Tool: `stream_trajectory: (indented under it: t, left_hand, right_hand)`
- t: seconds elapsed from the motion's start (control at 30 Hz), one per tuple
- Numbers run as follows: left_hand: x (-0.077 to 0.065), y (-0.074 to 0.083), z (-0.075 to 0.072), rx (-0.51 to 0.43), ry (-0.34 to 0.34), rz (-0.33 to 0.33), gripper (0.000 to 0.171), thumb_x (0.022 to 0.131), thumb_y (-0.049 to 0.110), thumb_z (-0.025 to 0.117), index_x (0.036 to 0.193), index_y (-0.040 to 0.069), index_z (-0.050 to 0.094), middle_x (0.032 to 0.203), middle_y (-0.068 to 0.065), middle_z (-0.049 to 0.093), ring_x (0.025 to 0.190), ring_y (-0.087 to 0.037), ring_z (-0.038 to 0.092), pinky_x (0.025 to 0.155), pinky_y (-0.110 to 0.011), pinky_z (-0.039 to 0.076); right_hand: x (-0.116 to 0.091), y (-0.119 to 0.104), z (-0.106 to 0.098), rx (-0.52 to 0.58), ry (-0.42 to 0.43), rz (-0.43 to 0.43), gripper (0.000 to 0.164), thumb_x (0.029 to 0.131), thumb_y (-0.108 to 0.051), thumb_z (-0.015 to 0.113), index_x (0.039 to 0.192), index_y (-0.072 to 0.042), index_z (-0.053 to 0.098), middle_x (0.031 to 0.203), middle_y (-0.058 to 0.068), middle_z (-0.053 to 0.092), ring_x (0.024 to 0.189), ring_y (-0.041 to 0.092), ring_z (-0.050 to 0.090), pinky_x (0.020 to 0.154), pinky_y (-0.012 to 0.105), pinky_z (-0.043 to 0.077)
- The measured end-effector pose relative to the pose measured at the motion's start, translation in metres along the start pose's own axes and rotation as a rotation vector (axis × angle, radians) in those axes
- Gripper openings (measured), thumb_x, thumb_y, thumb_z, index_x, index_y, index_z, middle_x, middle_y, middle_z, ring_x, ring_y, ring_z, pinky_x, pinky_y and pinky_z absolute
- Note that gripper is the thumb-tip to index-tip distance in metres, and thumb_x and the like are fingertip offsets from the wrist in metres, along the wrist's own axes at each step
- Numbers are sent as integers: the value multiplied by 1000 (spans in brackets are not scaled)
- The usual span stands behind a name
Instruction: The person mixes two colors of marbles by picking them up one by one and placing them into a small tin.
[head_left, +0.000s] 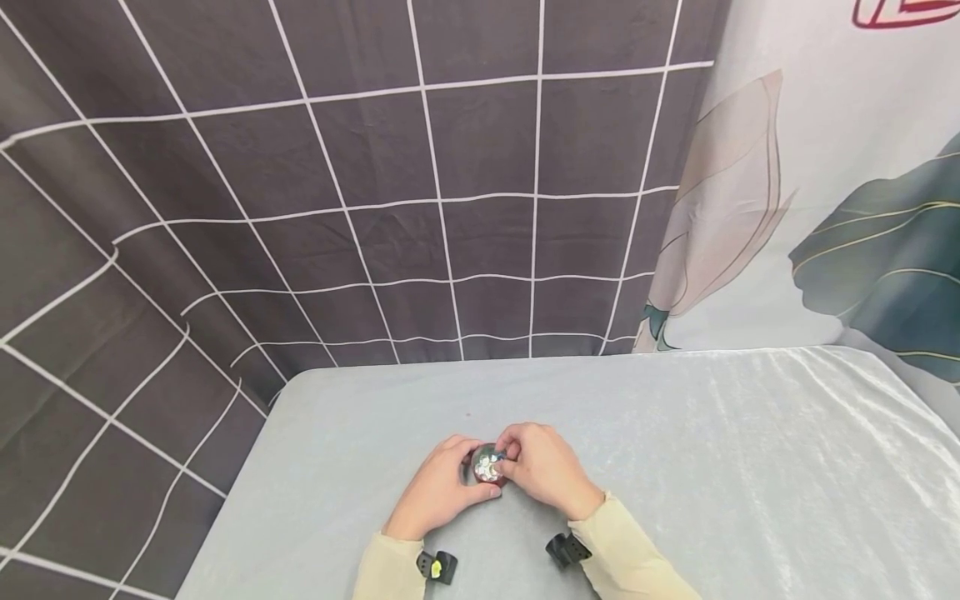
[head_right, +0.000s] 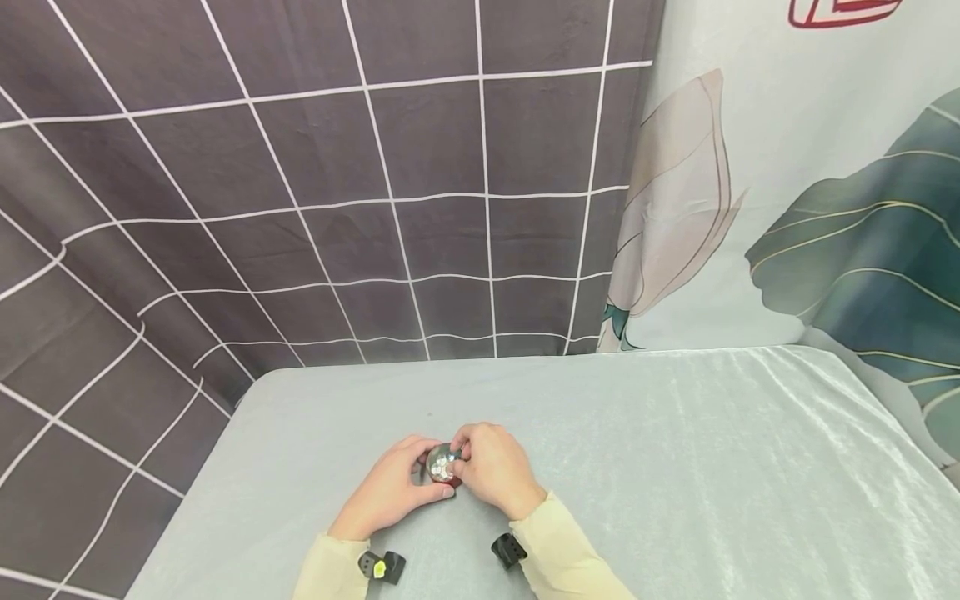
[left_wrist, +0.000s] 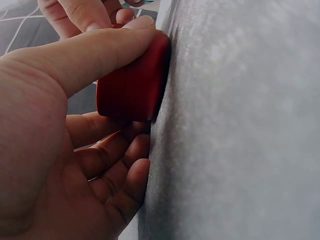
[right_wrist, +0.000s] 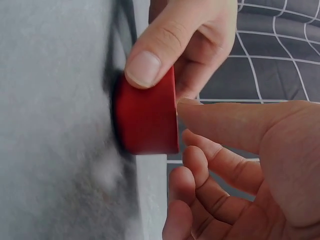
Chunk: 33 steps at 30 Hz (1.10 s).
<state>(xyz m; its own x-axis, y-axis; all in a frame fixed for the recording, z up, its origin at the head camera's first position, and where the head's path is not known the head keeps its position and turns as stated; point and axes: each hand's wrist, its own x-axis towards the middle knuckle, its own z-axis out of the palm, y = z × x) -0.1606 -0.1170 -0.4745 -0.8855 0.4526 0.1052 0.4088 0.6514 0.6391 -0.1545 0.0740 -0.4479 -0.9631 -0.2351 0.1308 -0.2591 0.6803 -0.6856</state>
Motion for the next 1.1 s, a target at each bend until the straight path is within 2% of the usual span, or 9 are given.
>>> stream_trajectory:
  t: [0.33,0.57,0.7,1.1]
  left_hand:
    - [-1,0,0,0,4,-1,54,79,34,85,122,7,67,114,0,65,106,-17,60,96,-40,49]
    - [-1,1,1,0,18,26,55,78,34,86,121,6,68,112,-1,65,104,-19,61,95,-40,49]
    - [-1,1,1,1,14,12,55,78,33,86,121,5,67,113,-1,65,105,-19,61,95,-40,49]
    - [-1,1,1,12,19,15,54,78,32,86,121,5,67,113,-2,66,105,-19,61,96,-40,49]
  right_hand:
    - [-2,2,-10,12,21,25,14,77,-10,80,87,-10,71,68,-11,57,60,5,50,59,26,44]
    - [-6,5,-15,27,23,50,13,78,-10,80,88,-11,71,70,-10,57,61,6,50,60,26,45]
    - [-8,9,-19,26,34,53,11,79,-8,78,87,-11,71,69,-10,57,61,6,50,59,26,44]
    - [-13,22,-33,12,65,85,6,88,-11,73,84,-14,71,65,-11,55,58,5,48,57,25,43]
